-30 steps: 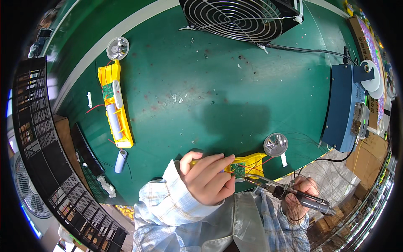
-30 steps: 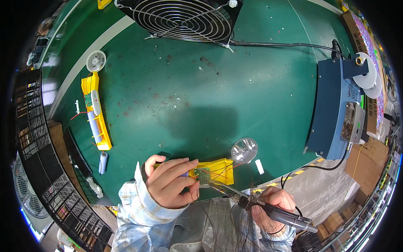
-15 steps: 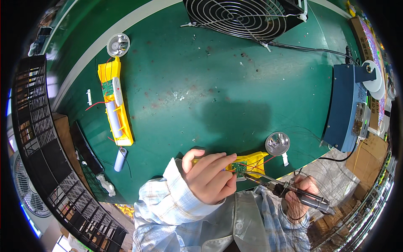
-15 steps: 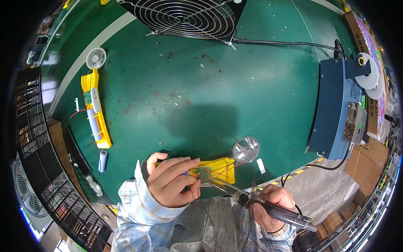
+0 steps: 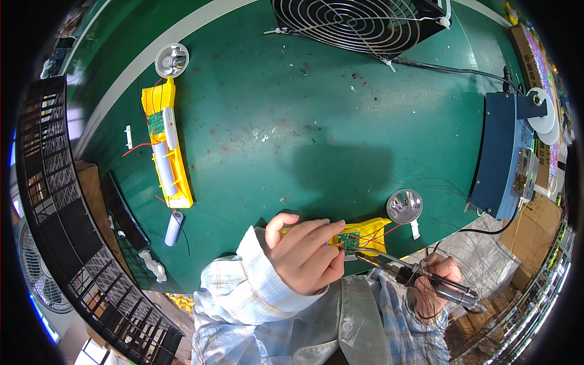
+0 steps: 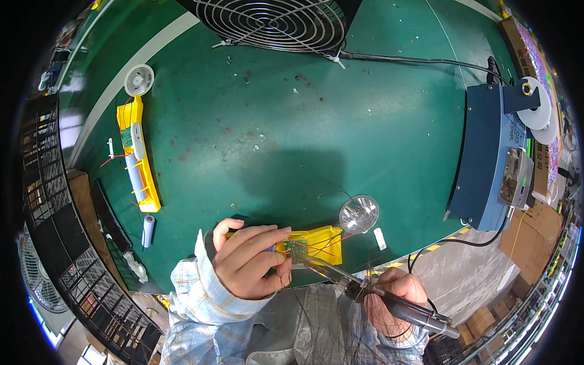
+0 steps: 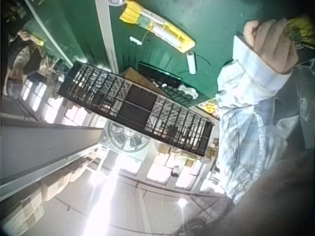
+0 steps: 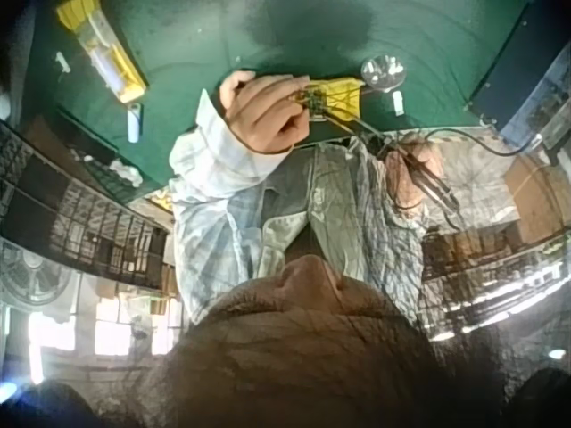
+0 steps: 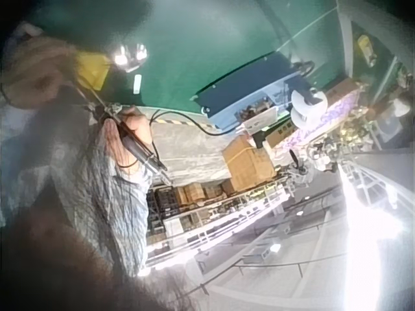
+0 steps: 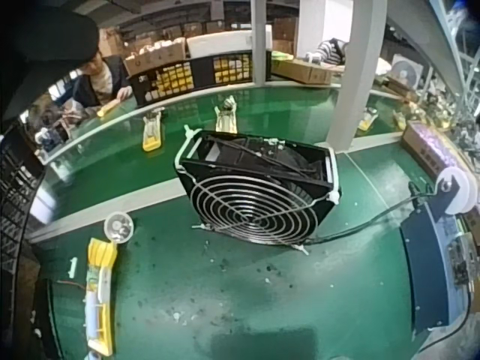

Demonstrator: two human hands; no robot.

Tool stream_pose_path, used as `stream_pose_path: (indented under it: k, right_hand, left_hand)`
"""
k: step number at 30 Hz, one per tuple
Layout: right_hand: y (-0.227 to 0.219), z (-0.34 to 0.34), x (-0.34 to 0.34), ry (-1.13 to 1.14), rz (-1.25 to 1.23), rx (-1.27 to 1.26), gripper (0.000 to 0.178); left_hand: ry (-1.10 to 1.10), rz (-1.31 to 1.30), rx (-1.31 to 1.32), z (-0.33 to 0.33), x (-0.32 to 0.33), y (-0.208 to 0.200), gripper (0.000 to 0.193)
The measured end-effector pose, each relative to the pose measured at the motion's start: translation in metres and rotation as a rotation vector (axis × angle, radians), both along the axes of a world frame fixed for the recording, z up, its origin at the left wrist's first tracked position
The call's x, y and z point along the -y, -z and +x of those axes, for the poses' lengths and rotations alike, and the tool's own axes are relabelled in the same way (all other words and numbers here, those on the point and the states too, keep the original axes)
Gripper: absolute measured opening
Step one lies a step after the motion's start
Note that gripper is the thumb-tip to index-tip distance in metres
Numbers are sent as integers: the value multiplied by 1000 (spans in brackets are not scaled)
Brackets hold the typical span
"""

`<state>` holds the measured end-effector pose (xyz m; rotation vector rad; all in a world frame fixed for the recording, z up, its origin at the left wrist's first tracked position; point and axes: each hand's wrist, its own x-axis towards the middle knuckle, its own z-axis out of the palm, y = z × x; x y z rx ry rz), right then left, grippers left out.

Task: The person solders wires and circuit boards inside flashlight bodies using a soldering iron, turns them on, and places the assembled flashlights onto the upper assembly line track.

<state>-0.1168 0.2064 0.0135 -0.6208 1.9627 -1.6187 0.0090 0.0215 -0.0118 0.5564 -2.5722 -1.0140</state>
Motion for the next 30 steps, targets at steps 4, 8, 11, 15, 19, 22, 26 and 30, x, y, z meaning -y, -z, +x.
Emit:
stream_pose_path:
  k: [4, 8, 11, 15, 19, 22, 26, 30]
  right_hand:
    - [-14, 10, 13, 179, 91, 158, 30]
    - [-10, 13, 4, 205, 141, 193, 27]
    - [-5, 12, 2, 165, 122, 74, 23]
    - [-11, 10, 5, 119, 145, 41, 21]
    - [-10, 7, 8, 59, 221, -219, 20]
    - [-4, 4, -2, -1, 293, -233, 21]
    - [3, 7, -2, 89, 294, -223, 24]
    - [-1, 7, 0, 100, 250, -157, 25]
  left_hand:
    - [3, 3, 12, 1, 0, 0, 15]
    - [12, 4, 15, 0, 0, -1, 14]
    - [14, -9, 5, -1, 1, 0, 15]
    - [6, -17, 2, 0, 0, 1, 15]
    - [8, -19, -4, -1, 0, 1, 15]
    - [11, -25, -8, -1, 0, 0, 15]
    - [16, -18, -7, -1, -1, 2, 15]
    - [18, -30, -7, -1, 0, -1, 15]
